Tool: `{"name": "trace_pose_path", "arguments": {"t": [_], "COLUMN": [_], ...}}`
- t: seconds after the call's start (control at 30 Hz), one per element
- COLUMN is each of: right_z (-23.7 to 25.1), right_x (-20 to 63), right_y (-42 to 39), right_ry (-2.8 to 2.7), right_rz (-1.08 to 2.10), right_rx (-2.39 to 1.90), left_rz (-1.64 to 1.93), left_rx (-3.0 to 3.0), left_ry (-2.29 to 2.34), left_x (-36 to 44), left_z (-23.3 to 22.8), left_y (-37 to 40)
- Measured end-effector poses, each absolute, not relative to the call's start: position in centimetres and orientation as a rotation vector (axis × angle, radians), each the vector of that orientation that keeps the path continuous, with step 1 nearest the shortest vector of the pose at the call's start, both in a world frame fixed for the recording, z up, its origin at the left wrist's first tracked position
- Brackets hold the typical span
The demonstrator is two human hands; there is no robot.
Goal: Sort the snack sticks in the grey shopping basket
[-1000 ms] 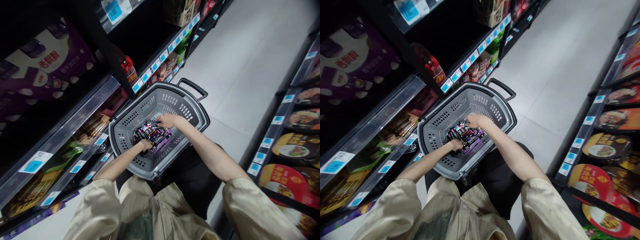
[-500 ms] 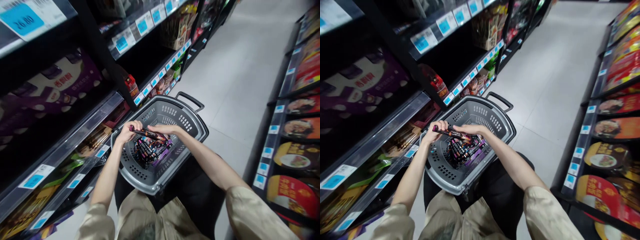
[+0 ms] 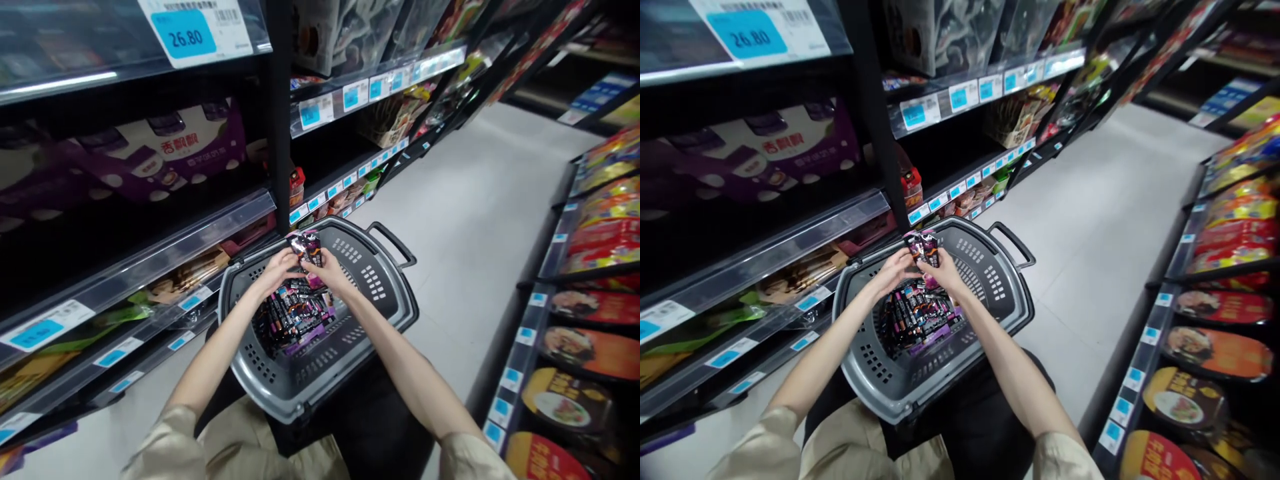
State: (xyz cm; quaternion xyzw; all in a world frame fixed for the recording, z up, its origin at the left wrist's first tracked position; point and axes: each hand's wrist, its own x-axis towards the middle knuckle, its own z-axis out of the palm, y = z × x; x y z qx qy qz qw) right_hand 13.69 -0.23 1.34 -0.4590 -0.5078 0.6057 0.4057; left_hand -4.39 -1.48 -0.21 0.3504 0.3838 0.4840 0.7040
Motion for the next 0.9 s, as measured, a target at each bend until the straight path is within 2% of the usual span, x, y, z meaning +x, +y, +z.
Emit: {"name": "trace_pose_path", "arguments": {"t": [0.17, 0.4, 0.9], "right_z": [0.7, 0.9, 0.8], "right_x": [13.0, 13.1, 13.0], "right_y": [-0.2, 1.1, 0.5], "right_ry": [-1.356, -0.960, -0.842], "right_rz": [1.436, 1.747, 1.784], "right_rx": [-1.242, -1.101, -1.048], "left_rz": [1.178, 1.249, 1.291], "left_rx": [0.842, 0.746, 0.813], "left_ry": [1.012, 1.166, 0.979], "left_x": [-3.7, -4.3, -3.3], "left_z": [-0.8, -0.5, -1.9], "left_y": [-1.4, -0.9, -1.0]}}
